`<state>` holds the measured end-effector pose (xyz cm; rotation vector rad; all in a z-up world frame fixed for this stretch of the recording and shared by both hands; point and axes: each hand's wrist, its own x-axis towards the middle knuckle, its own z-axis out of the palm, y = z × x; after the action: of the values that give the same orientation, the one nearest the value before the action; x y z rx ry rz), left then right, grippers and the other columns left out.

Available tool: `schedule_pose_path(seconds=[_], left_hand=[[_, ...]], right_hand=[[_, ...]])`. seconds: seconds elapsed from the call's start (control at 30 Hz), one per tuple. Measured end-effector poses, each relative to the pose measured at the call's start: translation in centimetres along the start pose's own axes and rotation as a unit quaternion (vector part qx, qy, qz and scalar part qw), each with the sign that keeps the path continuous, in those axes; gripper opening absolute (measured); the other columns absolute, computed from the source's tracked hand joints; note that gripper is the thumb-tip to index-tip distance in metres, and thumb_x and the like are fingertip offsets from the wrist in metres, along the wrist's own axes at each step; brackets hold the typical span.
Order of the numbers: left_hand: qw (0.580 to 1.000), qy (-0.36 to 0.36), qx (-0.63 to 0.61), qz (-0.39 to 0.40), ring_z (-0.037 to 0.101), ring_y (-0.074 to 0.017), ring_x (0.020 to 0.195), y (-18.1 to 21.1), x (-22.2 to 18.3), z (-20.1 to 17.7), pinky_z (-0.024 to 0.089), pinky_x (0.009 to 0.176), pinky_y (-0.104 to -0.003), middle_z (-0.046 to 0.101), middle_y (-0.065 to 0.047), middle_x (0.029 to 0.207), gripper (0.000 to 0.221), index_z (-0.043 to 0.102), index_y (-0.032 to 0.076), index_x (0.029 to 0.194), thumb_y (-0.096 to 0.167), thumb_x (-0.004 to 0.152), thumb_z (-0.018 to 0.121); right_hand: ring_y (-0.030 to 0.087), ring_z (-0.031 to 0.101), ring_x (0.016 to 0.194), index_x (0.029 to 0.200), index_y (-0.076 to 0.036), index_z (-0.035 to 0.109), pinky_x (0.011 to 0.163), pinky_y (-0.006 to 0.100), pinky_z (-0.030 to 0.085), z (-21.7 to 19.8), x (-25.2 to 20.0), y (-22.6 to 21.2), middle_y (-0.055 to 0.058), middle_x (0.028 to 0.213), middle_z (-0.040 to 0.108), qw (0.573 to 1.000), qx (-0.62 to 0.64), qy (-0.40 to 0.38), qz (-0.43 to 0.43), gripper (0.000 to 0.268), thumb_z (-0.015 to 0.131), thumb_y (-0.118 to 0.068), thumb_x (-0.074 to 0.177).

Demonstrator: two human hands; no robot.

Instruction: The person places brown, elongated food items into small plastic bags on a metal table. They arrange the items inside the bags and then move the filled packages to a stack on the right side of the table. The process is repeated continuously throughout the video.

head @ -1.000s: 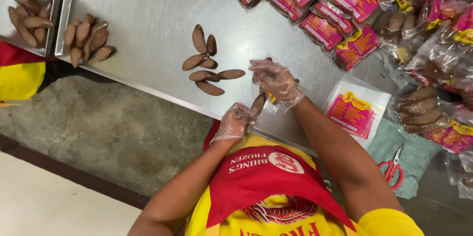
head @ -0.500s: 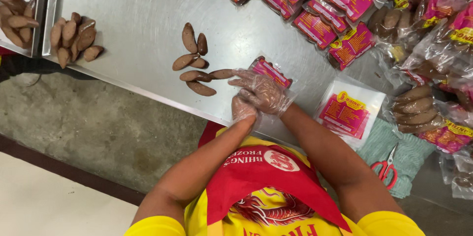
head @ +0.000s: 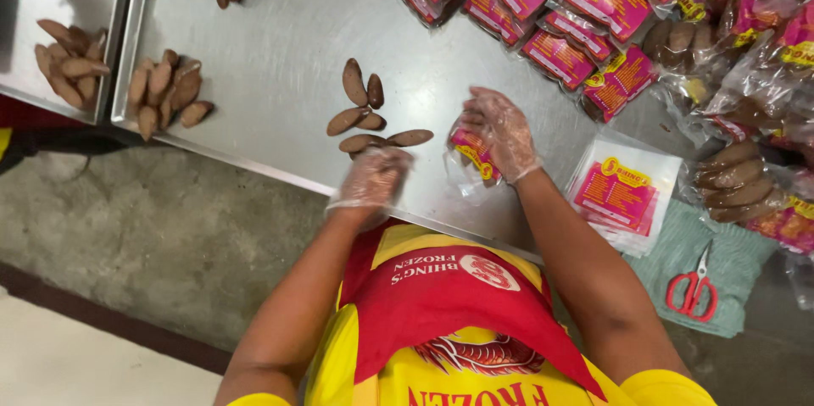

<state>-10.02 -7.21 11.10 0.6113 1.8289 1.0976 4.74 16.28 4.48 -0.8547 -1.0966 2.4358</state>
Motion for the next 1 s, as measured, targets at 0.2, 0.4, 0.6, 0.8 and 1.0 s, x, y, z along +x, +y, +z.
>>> schedule_pose_path(seconds=[0.2, 0.4, 0.6, 0.8, 1.0], left_hand=[[0.959, 0.085, 0.269, -0.017, 0.072, -0.0295, 0.098, 4.6, 0.8, -8.7, 0.055, 0.090, -0.041, 0.075, -0.011, 0.108, 0.029, 0.078, 0.017, 0.113, 0.024, 0.094, 0.057], [0.898, -0.068, 0.381, 0.212, 0.070, -0.0299, 0.096, 4.1, 5.2, -8.7, 0.055, 0.085, -0.043, 0.074, -0.012, 0.105, 0.030, 0.072, 0.016, 0.120, 0.020, 0.095, 0.057], [0.720, -0.294, 0.590, 0.216, 0.071, -0.0315, 0.096, 6.2, 7.9, -7.8, 0.047, 0.103, -0.047, 0.076, -0.015, 0.095, 0.034, 0.066, 0.001, 0.108, 0.034, 0.096, 0.064], [0.795, -0.169, 0.509, 0.285, 0.067, -0.0341, 0.093, 6.1, 7.3, -7.7, 0.053, 0.087, -0.047, 0.067, -0.019, 0.099, 0.046, 0.061, 0.002, 0.100, 0.044, 0.083, 0.071], [0.956, -0.148, -0.154, -0.202, 0.072, -0.0210, 0.087, 0.2, 1.5, -2.4, 0.063, 0.082, -0.036, 0.070, -0.012, 0.096, 0.030, 0.052, 0.002, 0.110, 0.016, 0.088, 0.067]], right_hand=[[0.030, 0.065, 0.103, 0.131, -0.005, 0.058, 0.088, 0.046, 0.055, 4.8, -7.6, 0.4, 0.014, 0.118, 0.065, 0.929, -0.310, 0.105, -0.176, 0.061, 0.084, -0.028, 0.081], [0.040, 0.057, 0.120, 0.141, -0.006, 0.056, 0.105, 0.054, 0.043, 6.9, -10.8, 2.7, 0.021, 0.131, 0.063, 0.682, -0.669, 0.139, -0.263, 0.082, 0.086, -0.022, 0.066], [0.036, 0.058, 0.113, 0.147, -0.011, 0.062, 0.102, 0.049, 0.046, 4.9, -10.5, 6.2, 0.018, 0.124, 0.064, 0.639, -0.683, 0.258, -0.241, 0.075, 0.077, -0.007, 0.073], [0.031, 0.057, 0.098, 0.137, -0.018, 0.071, 0.090, 0.048, 0.047, 2.8, -10.6, 7.7, 0.011, 0.102, 0.062, 0.600, -0.693, 0.281, -0.283, 0.064, 0.078, -0.007, 0.074], [0.029, 0.057, 0.090, 0.130, -0.022, 0.073, 0.085, 0.047, 0.044, 2.1, -11.2, 7.5, 0.007, 0.091, 0.061, 0.598, -0.701, 0.236, -0.309, 0.054, 0.079, -0.015, 0.076]])
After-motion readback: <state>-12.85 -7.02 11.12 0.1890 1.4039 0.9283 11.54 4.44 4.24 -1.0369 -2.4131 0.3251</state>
